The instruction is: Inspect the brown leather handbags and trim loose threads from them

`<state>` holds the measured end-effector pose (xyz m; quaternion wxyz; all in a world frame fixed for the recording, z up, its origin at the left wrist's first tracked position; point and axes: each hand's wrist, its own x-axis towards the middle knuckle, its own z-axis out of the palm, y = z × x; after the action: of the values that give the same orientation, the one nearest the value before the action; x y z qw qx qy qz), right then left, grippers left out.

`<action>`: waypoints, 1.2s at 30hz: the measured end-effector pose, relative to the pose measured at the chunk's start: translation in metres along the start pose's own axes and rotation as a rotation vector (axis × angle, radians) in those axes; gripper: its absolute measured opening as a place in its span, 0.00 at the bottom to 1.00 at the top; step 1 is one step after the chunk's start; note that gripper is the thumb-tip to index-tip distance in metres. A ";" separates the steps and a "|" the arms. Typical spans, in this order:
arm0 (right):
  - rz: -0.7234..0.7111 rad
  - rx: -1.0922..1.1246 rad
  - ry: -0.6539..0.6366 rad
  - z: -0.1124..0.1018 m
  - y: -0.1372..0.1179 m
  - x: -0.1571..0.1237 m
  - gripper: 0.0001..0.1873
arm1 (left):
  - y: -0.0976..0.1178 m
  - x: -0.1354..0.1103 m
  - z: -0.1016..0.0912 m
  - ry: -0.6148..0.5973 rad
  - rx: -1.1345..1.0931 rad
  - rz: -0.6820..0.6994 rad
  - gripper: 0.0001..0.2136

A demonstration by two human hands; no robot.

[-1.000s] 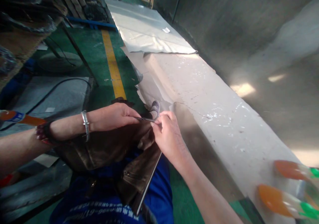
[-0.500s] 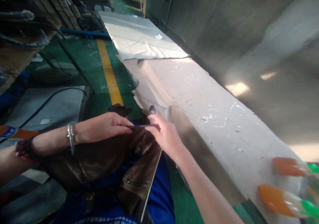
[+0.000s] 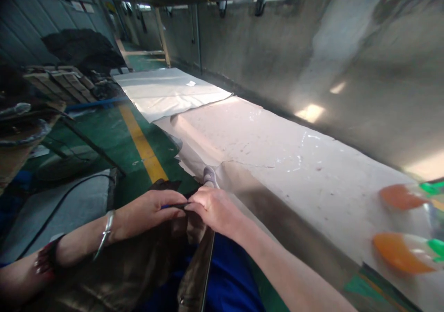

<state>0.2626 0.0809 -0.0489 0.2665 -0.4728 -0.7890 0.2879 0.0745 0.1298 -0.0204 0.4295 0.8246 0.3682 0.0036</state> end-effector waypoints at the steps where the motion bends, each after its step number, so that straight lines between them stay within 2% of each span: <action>1: 0.029 0.032 0.006 0.000 0.000 -0.002 0.10 | -0.001 0.003 0.001 -0.010 -0.029 0.002 0.15; 4: 0.145 0.104 -0.010 0.000 0.000 -0.008 0.08 | -0.001 0.009 0.003 -0.038 -0.077 -0.050 0.16; 9: 0.291 0.042 -0.016 -0.002 0.002 -0.016 0.05 | -0.001 0.013 0.003 -0.041 -0.044 -0.055 0.17; 12: 0.288 0.039 -0.035 0.000 0.006 -0.015 0.09 | -0.004 0.014 0.004 -0.042 -0.012 -0.057 0.17; 21: 0.346 -0.028 -0.060 -0.002 0.008 -0.010 0.10 | -0.005 0.019 0.004 -0.043 -0.016 -0.097 0.17; 28: 0.376 -0.171 -0.059 -0.001 0.002 -0.008 0.14 | -0.006 0.019 0.004 -0.010 0.014 -0.090 0.16; 32: 0.343 -0.194 -0.084 -0.004 -0.007 -0.006 0.14 | -0.006 0.009 -0.001 -0.007 0.051 -0.073 0.16; 36: 0.281 -0.306 -0.055 -0.013 -0.030 -0.001 0.15 | 0.003 -0.013 -0.010 -0.031 -0.039 -0.104 0.16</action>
<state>0.2545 0.0707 -0.0187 0.1270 -0.6051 -0.7569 0.2120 0.0641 0.1279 -0.0082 0.4509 0.7957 0.4036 -0.0245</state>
